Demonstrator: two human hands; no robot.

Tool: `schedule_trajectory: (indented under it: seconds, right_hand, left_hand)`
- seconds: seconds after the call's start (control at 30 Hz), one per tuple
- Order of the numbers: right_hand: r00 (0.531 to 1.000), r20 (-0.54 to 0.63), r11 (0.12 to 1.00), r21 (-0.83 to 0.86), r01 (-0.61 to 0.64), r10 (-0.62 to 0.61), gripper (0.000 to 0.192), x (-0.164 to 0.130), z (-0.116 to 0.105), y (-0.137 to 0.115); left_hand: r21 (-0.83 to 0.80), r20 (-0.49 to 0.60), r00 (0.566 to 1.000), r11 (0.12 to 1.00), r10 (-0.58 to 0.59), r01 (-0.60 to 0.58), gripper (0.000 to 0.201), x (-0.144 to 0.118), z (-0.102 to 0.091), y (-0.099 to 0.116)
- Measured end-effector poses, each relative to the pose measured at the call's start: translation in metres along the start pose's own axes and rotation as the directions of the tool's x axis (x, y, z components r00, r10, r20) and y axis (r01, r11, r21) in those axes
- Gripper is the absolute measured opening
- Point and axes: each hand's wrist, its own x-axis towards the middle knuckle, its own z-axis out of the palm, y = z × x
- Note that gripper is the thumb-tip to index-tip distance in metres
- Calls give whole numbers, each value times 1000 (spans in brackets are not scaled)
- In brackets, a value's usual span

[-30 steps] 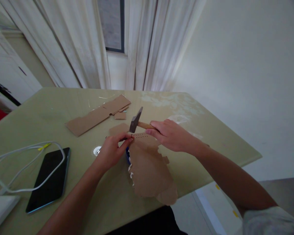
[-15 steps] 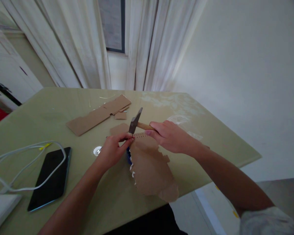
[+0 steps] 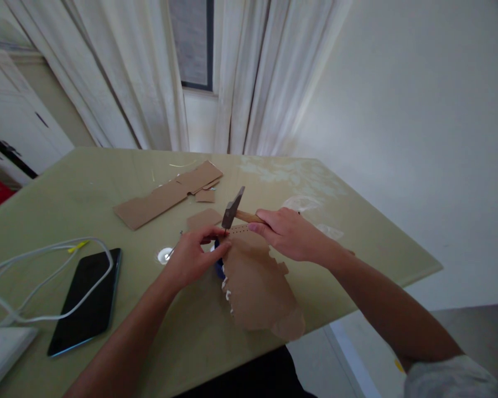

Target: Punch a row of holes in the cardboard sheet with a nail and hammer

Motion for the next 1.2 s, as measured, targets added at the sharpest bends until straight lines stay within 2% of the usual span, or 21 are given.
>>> schedule_trajectory:
  seconds: [0.17,0.37,0.53,0.7,1.2]
  right_hand:
    - [999,-26,1000,13,-22,22,40,0,3,0]
    - [1000,25,1000,5,0,0,42,0,5,-1]
    - [1000,-22,1000,12,-15,16,42,0,3,0]
    - [999,32,1000,-2,9,-8,43,1,3,1]
    - [999,40,999,-33,16,-15,43,3,6,-2]
  left_hand:
    - [-92,36,999,995,-34,37,47,1,2,0]
    - [-202,91,994,977,-56,73,50,2,3,-1]
    - [-217,68,996,973,-61,74,49,1,3,-1]
    - [-225,95,994,971,-63,83,53,2,2,-1]
    - [-250,107,991,963,-75,100,53,2,3,1]
